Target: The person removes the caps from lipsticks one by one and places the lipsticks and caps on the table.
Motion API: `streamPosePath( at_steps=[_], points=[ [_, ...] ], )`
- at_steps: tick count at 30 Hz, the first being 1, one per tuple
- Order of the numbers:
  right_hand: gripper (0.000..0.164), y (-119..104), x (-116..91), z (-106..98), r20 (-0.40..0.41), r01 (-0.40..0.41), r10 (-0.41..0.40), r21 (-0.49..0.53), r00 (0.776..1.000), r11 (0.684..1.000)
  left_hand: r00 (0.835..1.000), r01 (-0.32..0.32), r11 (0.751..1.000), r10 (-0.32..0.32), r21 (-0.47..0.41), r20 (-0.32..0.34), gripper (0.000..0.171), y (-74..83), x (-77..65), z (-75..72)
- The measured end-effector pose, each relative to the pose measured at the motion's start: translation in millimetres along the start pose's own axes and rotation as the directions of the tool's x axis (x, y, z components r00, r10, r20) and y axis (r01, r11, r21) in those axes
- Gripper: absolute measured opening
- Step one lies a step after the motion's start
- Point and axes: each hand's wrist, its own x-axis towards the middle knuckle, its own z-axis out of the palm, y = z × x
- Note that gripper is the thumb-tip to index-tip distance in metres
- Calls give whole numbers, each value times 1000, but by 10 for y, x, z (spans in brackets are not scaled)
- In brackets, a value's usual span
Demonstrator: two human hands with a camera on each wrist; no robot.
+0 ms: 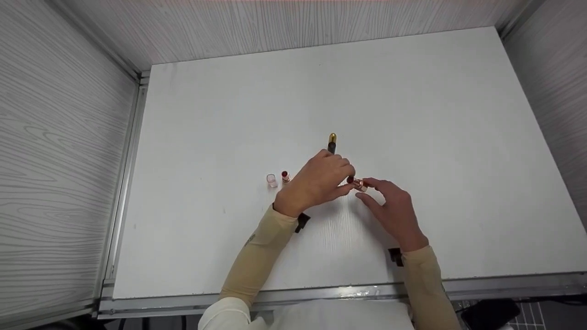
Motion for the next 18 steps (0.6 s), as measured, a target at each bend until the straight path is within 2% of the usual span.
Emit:
streamPosePath(
  at_steps=[11, 18],
  points=[
    [37, 80, -22, -30, -71, -60, 57, -50, 996, 997, 998, 56, 998, -56, -17, 9, 17, -79, 27, -23],
    [41, 103, -21, -37, -70, -88, 84, -43, 994, 995, 993, 113, 993, -112, -18, 42, 23, -152, 85, 25]
  ],
)
